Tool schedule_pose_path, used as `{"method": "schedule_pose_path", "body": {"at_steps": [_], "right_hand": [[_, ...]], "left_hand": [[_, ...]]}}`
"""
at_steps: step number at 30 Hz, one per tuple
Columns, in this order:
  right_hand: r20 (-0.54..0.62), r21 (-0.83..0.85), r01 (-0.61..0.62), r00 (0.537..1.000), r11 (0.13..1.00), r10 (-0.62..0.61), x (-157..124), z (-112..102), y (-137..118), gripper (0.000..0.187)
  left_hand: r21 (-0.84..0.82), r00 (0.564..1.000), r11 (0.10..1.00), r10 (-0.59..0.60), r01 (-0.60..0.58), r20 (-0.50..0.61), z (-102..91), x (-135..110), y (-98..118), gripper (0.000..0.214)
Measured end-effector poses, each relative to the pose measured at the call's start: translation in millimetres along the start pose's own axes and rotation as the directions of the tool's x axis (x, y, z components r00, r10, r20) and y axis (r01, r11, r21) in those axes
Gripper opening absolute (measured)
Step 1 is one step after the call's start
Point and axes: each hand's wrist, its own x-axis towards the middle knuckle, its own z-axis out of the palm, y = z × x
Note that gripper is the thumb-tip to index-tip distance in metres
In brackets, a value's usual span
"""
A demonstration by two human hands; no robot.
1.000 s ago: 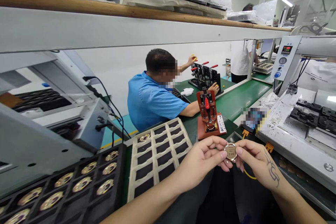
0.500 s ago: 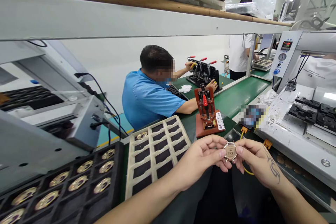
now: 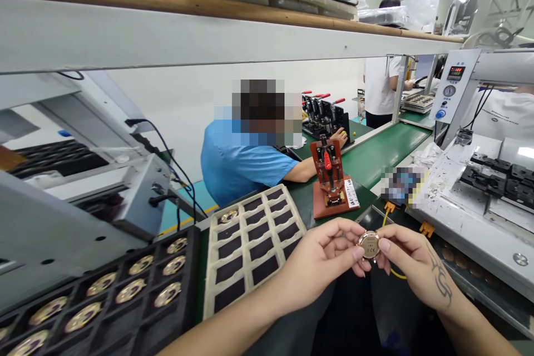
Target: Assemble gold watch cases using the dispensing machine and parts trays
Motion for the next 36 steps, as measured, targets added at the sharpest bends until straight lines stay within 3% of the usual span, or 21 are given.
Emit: {"method": "schedule_pose_path", "body": {"at_steps": [13,21,26,31,36], "right_hand": [[0.017,0.034,-0.002,1.000,0.999,0.002,0.3,-0.5,-8.2,0.032],[0.003,-0.236,0.078,0.997,0.969,-0.080,2.1,-2.3,-15.9,0.029],[-0.042,-0.134,0.108,0.993,0.985,-0.114,-0.2,4.9,-11.9,0.027],[-0.082,-0.247,0.164,0.978,0.955,-0.190,-2.5,7.2,-15.3,0.021],[-0.039,-0.278,0.130,0.988,0.952,-0.147,-1.2,-1.8,-28.2,0.024]], "left_hand": [[-0.031,0.999,0.999,-0.034,0.034,0.006,2.3,5.8,6.5,0.038],[0.140,0.993,0.983,-0.118,0.115,0.016,7.0,3.4,4.8,0.045],[0.070,0.999,0.997,-0.011,0.014,-0.037,11.7,5.6,3.6,0.042],[0.018,0.998,1.000,0.015,-0.014,-0.057,15.7,8.5,-1.5,0.040],[0.096,1.000,0.995,0.016,-0.013,-0.024,17.5,9.5,-1.0,0.041]]}}
